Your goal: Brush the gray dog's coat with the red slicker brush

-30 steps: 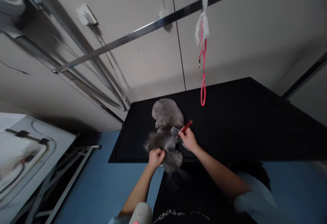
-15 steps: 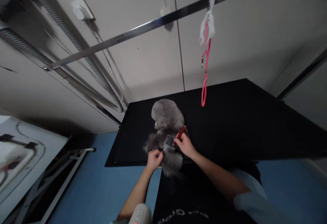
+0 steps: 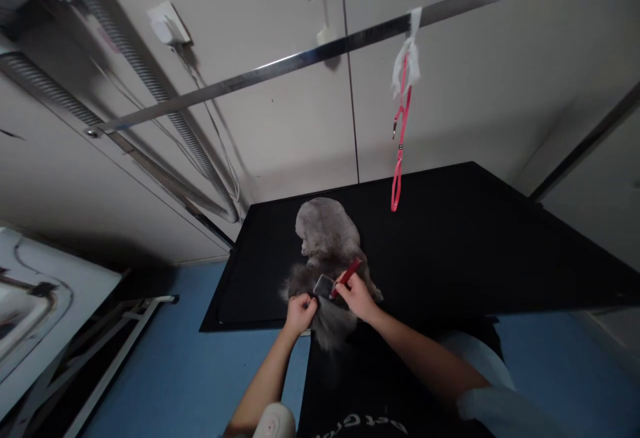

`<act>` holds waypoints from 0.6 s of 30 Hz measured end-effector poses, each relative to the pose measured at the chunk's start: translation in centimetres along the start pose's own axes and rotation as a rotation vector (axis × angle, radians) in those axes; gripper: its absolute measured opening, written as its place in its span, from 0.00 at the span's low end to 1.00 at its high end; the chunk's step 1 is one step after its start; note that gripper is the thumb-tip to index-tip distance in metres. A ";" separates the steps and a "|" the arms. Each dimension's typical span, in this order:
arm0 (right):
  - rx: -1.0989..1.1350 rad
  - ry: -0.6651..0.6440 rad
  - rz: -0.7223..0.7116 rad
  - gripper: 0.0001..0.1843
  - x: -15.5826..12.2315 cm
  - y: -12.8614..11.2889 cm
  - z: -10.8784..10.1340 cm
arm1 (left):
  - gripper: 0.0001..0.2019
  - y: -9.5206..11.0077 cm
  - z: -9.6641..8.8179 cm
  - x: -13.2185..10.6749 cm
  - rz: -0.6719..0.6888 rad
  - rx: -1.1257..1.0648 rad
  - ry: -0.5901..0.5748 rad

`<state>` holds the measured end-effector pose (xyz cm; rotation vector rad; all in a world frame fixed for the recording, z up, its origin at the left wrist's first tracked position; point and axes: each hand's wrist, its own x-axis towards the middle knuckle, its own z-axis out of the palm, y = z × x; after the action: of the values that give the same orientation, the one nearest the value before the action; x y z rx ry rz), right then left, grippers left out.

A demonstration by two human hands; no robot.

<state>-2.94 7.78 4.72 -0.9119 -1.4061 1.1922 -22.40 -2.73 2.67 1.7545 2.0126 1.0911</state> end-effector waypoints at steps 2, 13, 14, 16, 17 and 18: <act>-0.021 0.041 0.011 0.09 0.1 0.0 -0.1 | 0.19 0.0 0.0 0.0 0.001 -0.004 0.003; -0.159 0.125 -0.061 0.08 -0.1 -1.5 0.2 | 0.19 0.0 0.2 -0.5 0.019 -0.025 0.023; -0.153 0.164 -0.084 0.08 -0.1 -1.5 0.2 | 0.19 0.0 0.3 -0.5 0.019 -0.024 0.023; -0.126 0.059 -0.071 0.07 -0.1 -1.6 0.1 | 0.18 -0.1 0.4 -0.6 0.016 -0.023 0.025; -0.117 -0.032 -0.036 0.06 0.0 -1.6 0.0 | 0.18 -0.1 0.4 -0.7 0.015 -0.026 0.025; -0.120 -0.088 -0.005 0.07 0.1 -1.6 -0.1 | 0.18 -0.1 0.4 -0.8 0.014 -0.030 0.024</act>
<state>-2.70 7.54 6.33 -0.9475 -1.5638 1.1666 -22.04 -3.30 2.06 1.7517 1.9894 1.1459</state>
